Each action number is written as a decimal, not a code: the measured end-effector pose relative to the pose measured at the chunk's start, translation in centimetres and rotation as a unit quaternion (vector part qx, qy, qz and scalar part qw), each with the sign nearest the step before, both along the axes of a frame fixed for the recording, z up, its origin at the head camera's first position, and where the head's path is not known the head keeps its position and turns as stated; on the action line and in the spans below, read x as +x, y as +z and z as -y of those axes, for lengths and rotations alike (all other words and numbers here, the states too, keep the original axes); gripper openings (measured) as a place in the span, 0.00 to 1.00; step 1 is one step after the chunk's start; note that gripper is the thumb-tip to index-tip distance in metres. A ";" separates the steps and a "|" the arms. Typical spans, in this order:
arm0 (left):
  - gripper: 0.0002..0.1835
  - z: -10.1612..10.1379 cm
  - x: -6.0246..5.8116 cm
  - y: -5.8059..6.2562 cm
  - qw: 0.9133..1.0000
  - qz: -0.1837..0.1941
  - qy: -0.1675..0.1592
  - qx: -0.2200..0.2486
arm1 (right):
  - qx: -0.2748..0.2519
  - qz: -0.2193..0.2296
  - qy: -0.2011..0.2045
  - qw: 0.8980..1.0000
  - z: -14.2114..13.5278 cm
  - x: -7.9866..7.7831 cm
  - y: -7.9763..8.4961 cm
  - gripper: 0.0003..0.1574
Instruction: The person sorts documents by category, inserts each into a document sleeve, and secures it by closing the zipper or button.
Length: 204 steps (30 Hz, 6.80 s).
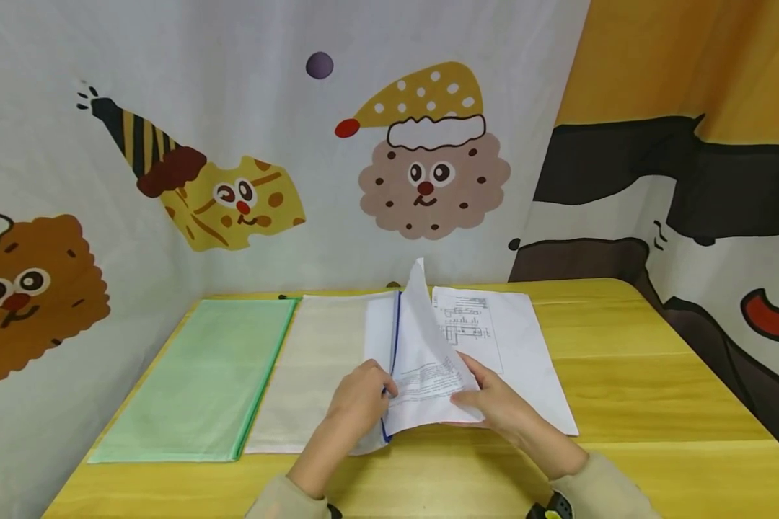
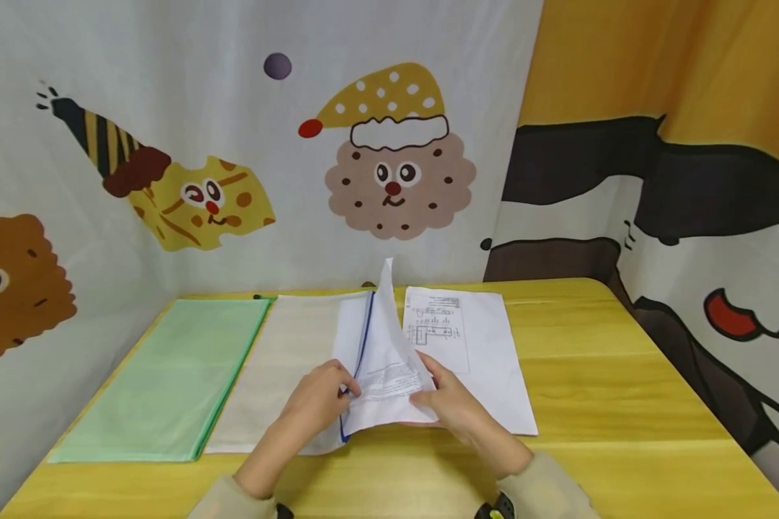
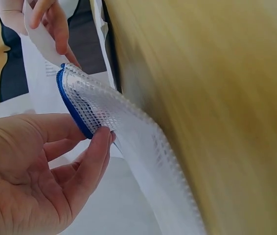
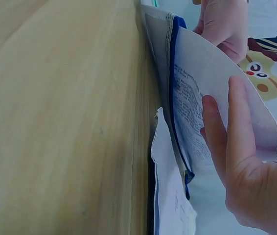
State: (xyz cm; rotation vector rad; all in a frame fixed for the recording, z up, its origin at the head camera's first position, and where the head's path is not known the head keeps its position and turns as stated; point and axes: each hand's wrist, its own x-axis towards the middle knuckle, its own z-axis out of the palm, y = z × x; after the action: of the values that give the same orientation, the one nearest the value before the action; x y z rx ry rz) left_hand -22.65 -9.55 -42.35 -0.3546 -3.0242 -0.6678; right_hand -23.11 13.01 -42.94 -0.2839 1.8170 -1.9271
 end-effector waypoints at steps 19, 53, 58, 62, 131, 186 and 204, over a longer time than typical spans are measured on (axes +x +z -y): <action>0.18 0.4 -0.3 -0.2 0.997 -0.041 0.018 0.062 | 0.021 -0.021 -0.009 1.000 2.4 0.0 -1.0 0.47; 0.21 1.3 -0.2 -0.5 0.992 -0.009 0.025 0.120 | 0.034 -0.008 -0.051 0.998 1.0 -2.7 0.8 0.40; 0.19 1.4 -0.3 -0.6 0.989 0.000 0.029 0.142 | 0.026 -0.008 -0.047 0.999 1.1 -2.7 0.5 0.40; 0.18 1.6 -0.5 -0.8 0.987 0.003 0.028 0.160 | 0.022 -0.006 -0.046 0.999 1.3 -2.6 0.5 0.40; 0.16 2.9 -0.6 -1.2 0.932 0.114 -0.028 0.344 | 0.005 0.019 -0.066 0.998 3.9 -1.9 -1.1 0.40; 0.16 2.4 -0.2 -1.2 0.928 0.109 -0.032 0.355 | 0.039 -0.020 -0.013 0.999 4.5 -1.5 -1.1 0.41; 0.17 2.4 0.4 -0.8 0.928 0.095 -0.031 0.360 | 0.086 -0.062 -0.020 0.994 5.2 -1.1 0.0 0.42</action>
State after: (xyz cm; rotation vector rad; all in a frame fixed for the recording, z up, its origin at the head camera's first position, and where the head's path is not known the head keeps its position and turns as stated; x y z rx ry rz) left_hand -22.26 -11.92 -43.16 -0.3599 -2.6564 -1.8097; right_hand -24.26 7.78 -42.96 -0.3182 2.0703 -1.7984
